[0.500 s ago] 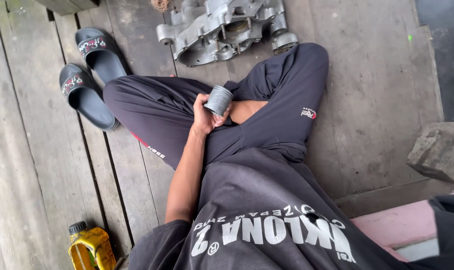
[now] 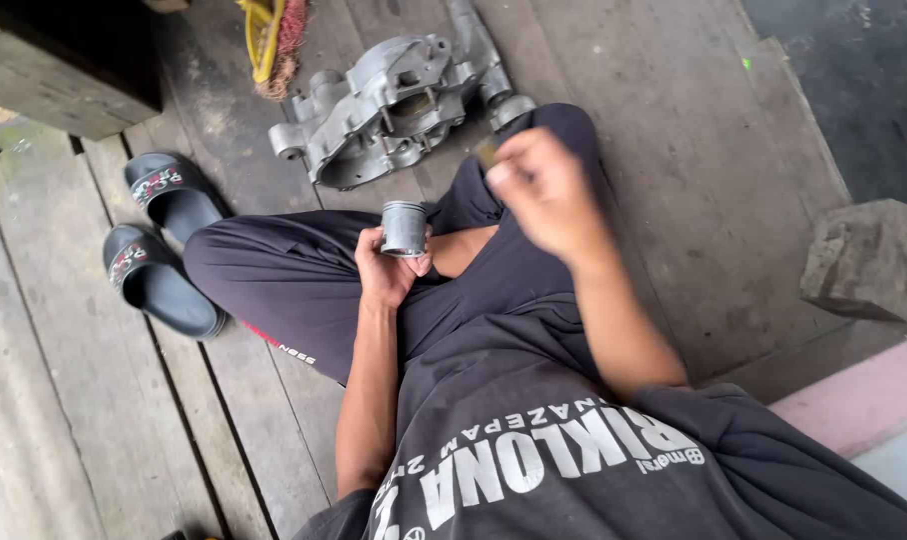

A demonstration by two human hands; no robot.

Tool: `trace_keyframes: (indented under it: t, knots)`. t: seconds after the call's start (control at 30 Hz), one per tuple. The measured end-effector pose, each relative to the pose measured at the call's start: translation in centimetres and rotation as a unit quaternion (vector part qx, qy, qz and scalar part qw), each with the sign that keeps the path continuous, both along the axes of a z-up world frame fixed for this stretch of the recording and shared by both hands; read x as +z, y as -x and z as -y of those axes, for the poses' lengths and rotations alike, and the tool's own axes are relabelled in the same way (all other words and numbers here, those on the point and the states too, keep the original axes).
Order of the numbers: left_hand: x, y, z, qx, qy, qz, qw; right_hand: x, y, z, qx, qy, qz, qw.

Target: Cleaning a motorcycle piston using a small scraping tool while sitting on a wooden floor.

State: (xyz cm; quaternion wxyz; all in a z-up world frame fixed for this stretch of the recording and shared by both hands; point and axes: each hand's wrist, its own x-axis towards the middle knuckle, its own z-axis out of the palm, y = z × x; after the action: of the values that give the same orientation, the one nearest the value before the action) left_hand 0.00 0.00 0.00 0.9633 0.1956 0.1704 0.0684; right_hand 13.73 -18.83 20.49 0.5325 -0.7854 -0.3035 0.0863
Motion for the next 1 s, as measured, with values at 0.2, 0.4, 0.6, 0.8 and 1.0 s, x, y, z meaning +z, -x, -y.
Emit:
trace_keyframes:
  t: [0.2,0.4,0.6,0.8,1.0]
  knots:
    - [2.9,-0.5,1.7,0.014,0.048,0.021,0.999,-6.0,4.0,-2.2,0.068,0.042,-0.004,0.997]
    - [-1.8,-0.9,1.1,0.013,0.081,-0.024,0.996,-6.7,5.7,-3.6,0.089,0.108,0.041,0.989]
    - [-2.7,-0.8,1.5,0.011,0.051,-0.079,0.995,-7.0,6.0,-3.3,0.104,0.177,0.007,0.979]
    - [-0.8,-0.4,2.0,0.029,-0.004,-0.042,0.999,-7.2,7.6,-2.9,0.155,0.172,0.054,0.971]
    - [-0.3,-0.5,1.9,0.044,0.072,-0.096,0.992,-9.1,6.8,-3.4,0.111,0.189,0.100,0.971]
